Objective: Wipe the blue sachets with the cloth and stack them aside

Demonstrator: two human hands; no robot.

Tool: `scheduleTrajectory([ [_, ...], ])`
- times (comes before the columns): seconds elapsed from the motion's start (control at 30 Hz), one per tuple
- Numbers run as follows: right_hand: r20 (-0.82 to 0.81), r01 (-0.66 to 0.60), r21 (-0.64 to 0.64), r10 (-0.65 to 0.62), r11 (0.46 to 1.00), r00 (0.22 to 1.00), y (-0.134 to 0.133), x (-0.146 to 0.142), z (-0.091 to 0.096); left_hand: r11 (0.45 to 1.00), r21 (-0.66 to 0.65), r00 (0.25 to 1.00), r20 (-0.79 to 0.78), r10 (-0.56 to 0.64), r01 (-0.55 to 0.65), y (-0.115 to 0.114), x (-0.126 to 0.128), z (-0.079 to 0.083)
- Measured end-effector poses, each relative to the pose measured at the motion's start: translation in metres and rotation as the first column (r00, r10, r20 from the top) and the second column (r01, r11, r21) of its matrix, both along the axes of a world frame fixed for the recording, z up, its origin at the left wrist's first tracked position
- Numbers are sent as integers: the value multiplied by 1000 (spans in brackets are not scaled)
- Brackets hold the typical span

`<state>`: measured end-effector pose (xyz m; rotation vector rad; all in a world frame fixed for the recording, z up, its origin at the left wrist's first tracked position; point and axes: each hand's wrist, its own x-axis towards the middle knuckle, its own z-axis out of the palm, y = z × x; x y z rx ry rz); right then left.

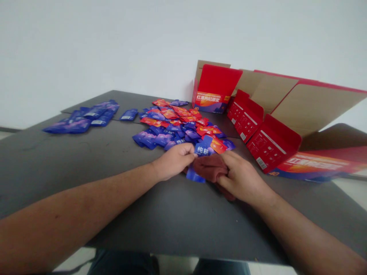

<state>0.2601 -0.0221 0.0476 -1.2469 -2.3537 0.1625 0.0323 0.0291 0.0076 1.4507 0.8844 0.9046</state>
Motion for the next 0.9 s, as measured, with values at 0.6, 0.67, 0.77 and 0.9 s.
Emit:
scheduleTrajectory([
  [0.6,89,-147,-127,159,981,983,-4,-5,2,996,88,998,-58,3,2,-1,-2,1],
  [0.67,57,-46,-80,50,996,997,-3,-3,3,998,56,999,-44,-11,14,0,-2,0],
  [0.77,-16,81,-28,-82,996,997,1,0,2,1000,16,1000,-25,-19,20,0,-2,-1],
  [0.9,50,-113,-122,120,986,991,-1,-1,1,996,90,997,-70,-13,19,-1,-2,1],
])
